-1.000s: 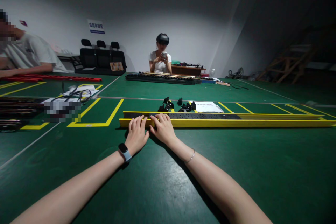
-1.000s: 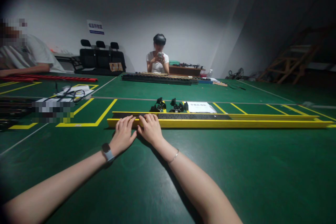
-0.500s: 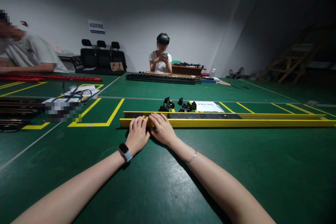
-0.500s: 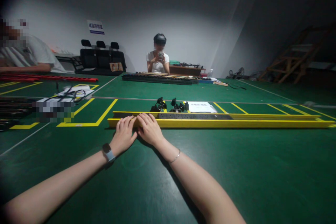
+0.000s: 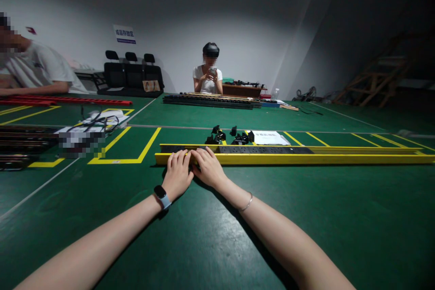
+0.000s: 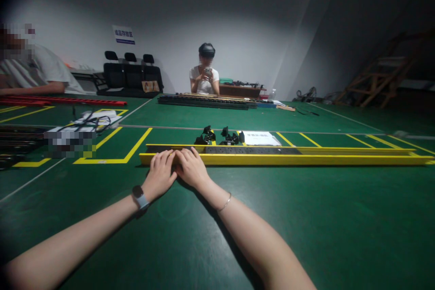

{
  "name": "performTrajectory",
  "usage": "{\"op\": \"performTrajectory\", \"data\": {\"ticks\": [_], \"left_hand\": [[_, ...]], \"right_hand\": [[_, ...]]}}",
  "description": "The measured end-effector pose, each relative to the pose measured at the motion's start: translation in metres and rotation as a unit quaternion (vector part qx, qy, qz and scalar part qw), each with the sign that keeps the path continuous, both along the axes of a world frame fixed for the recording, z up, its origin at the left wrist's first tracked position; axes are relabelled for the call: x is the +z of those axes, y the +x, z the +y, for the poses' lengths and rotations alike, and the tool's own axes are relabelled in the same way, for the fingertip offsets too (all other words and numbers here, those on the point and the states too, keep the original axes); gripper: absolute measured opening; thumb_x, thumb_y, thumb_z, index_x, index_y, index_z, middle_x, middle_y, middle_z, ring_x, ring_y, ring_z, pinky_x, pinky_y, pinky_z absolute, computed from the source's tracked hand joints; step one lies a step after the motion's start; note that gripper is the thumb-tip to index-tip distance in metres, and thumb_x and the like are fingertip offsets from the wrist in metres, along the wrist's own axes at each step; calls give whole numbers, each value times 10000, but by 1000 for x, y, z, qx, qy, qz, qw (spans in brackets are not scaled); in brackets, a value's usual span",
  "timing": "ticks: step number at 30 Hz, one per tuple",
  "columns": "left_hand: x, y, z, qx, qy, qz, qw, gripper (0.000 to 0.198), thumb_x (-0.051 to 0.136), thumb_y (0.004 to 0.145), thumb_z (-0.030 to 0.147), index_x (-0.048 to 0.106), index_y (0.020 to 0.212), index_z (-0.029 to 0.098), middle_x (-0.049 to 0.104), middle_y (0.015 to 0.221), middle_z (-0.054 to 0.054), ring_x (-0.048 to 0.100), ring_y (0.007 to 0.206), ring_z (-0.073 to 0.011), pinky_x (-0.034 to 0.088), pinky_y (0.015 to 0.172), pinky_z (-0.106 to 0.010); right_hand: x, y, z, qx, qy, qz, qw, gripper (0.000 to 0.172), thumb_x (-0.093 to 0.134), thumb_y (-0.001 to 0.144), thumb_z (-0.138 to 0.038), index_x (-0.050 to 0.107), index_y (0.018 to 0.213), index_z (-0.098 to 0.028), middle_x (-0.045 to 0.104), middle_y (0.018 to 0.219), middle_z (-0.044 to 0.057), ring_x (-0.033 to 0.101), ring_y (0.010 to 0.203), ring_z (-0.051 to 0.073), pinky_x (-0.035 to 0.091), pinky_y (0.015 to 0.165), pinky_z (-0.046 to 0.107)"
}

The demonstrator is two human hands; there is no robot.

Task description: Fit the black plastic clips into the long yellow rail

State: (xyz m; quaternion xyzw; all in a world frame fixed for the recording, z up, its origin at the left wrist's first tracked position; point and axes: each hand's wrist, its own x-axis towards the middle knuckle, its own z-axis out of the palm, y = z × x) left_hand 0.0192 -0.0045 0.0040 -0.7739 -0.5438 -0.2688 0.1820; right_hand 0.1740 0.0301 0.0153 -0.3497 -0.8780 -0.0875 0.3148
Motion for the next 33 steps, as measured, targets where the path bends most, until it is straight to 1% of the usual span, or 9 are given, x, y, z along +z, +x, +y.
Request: {"op": "performTrajectory", "data": {"ticks": [4,7,12,14,18,25,29,33], "left_hand": [[0,0,0,-3,8,-3,1000,529,489,816,232,419,1321,95,470,1327,-176,383,1265,-310,221,1114,-500],[0,0,0,-5,9,-9,1000,524,492,810,233,428,1314,103,477,1318,-175,386,1264,-309,228,1112,-500],[-1,0,1,-5,3,-15,1000,556,513,780,217,420,1319,113,473,1324,-170,386,1265,-310,228,1112,-503],[-1,0,1,-6,3,-16,1000,555,508,785,219,415,1322,116,470,1327,-170,385,1266,-310,228,1111,-505],[-1,0,1,-5,4,-12,1000,547,499,795,223,411,1324,115,468,1329,-168,382,1269,-308,225,1112,-502],[-2,0,1,-2,15,-5,1000,523,485,816,235,407,1320,121,478,1319,-170,390,1263,-307,235,1101,-509],[-1,1,1,0,14,1,1000,517,481,824,240,409,1320,112,470,1329,-178,387,1267,-307,233,1101,-510],[0,2,0,3,16,3,1000,516,472,833,239,407,1331,121,461,1342,-180,387,1271,-310,248,1091,-516]], "right_hand": [[1,1,1,-23,7,4,1000,485,550,807,-211,454,1278,-147,579,1168,113,484,1135,227,290,1091,433],[1,3,1,-21,10,7,1000,465,537,813,-211,462,1269,-157,575,1160,111,487,1125,230,304,1079,436],[0,4,-1,22,11,-4,1000,499,524,817,-199,430,1305,-153,518,1281,118,415,1241,225,235,1124,433],[-1,4,0,27,1,-5,1000,521,527,815,-200,411,1320,-150,514,1294,120,422,1239,220,230,1126,433],[-2,2,1,9,-13,0,1000,503,520,822,-198,415,1311,-145,544,1256,119,466,1181,211,274,1097,415],[-1,1,0,-33,-3,7,999,458,505,831,-192,438,1281,-139,584,1178,118,497,1110,214,326,1036,403],[-1,1,-1,-41,2,6,999,439,500,842,-206,444,1274,-147,588,1166,116,501,1100,217,329,1023,402],[-2,1,0,-58,1,5,998,466,526,837,-228,435,1287,-148,583,1161,120,500,1095,227,327,1015,408]]}}
